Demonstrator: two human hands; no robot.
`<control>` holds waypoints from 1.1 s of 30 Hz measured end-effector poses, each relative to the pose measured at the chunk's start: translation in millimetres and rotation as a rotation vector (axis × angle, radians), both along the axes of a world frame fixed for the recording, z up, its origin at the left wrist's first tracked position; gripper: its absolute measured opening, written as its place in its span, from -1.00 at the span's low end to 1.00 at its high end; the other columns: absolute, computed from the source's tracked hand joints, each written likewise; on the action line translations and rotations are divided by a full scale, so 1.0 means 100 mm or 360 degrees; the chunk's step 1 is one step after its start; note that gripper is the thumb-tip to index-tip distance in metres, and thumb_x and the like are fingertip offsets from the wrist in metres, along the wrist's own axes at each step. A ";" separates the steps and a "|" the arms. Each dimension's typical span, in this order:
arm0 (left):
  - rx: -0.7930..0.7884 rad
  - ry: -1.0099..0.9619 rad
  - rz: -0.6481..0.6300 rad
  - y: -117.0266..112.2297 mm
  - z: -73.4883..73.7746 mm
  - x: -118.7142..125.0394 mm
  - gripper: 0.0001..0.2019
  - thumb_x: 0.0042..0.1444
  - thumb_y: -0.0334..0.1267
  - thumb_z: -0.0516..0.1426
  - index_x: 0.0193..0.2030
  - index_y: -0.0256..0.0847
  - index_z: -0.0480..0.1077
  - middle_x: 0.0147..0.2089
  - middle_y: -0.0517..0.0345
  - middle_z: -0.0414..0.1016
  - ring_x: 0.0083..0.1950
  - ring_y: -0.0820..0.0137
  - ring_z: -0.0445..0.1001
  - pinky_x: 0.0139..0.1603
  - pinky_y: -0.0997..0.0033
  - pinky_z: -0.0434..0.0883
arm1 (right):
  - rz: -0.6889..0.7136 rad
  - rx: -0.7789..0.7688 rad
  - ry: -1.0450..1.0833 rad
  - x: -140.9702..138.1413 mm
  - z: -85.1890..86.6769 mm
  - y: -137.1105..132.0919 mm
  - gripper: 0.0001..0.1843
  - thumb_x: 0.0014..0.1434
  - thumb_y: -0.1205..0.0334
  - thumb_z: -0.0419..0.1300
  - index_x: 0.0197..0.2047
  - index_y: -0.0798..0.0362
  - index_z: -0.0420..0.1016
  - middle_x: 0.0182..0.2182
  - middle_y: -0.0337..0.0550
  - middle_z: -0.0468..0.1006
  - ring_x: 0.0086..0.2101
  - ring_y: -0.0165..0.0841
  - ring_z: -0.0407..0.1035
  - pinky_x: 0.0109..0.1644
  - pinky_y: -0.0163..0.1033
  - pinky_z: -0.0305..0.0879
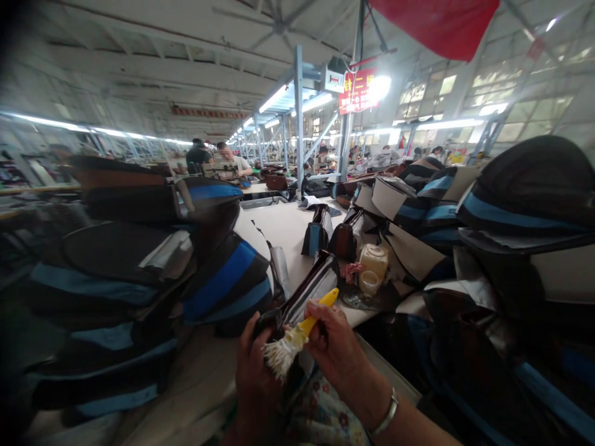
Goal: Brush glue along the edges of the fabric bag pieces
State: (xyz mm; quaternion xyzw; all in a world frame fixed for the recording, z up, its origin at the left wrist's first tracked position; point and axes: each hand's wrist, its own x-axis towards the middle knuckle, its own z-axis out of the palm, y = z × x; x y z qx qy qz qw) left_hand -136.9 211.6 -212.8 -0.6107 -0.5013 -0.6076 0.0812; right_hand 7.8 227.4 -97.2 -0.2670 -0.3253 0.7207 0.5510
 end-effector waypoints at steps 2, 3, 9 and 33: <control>0.0001 -0.0108 -0.0132 0.07 0.10 0.00 -0.73 0.18 -0.22 0.14 0.00 -0.19 0.45 0.14 -0.13 0.40 0.15 0.12 0.40 0.13 0.06 0.39 | -0.0034 -0.0015 -0.0015 -0.02 0.05 0.01 -0.62 -0.06 0.06 0.47 -0.50 0.12 0.39 -0.79 -0.43 0.16 -0.71 -0.60 -0.10 -0.60 -0.47 0.13; -0.0047 -0.0172 -0.0244 0.11 0.17 -0.02 -0.79 0.19 -0.24 0.12 -0.07 -0.18 0.49 0.07 -0.08 0.46 0.09 0.17 0.44 0.10 0.12 0.40 | -0.0067 -0.0011 -0.0025 0.00 0.12 0.03 -0.61 -0.08 0.07 0.48 -0.50 0.12 0.39 -0.78 -0.44 0.16 -0.71 -0.61 -0.11 -0.60 -0.47 0.13; -0.0550 -0.0660 -0.0725 0.24 0.69 -0.13 -0.84 0.12 -0.14 0.22 -0.26 -0.15 0.56 -0.08 0.10 0.56 -0.05 0.29 0.52 0.02 0.36 0.40 | -0.0845 0.0743 -0.0492 0.27 0.85 0.11 -0.73 0.03 0.15 0.43 -0.41 0.07 0.42 -0.61 -0.36 0.32 -0.59 -0.52 0.20 -0.54 -0.45 0.16; -0.0638 -0.0693 -0.0620 0.18 0.88 -0.01 -0.66 0.00 -0.03 0.27 -0.15 -0.20 0.48 -0.11 0.04 0.56 -0.09 0.22 0.53 -0.03 0.25 0.45 | -0.0788 0.2234 -0.1804 0.07 0.82 0.27 -0.84 0.29 0.22 0.16 -0.36 -0.01 0.41 -0.48 -0.27 0.43 -0.39 -0.35 0.38 0.11 -0.10 0.27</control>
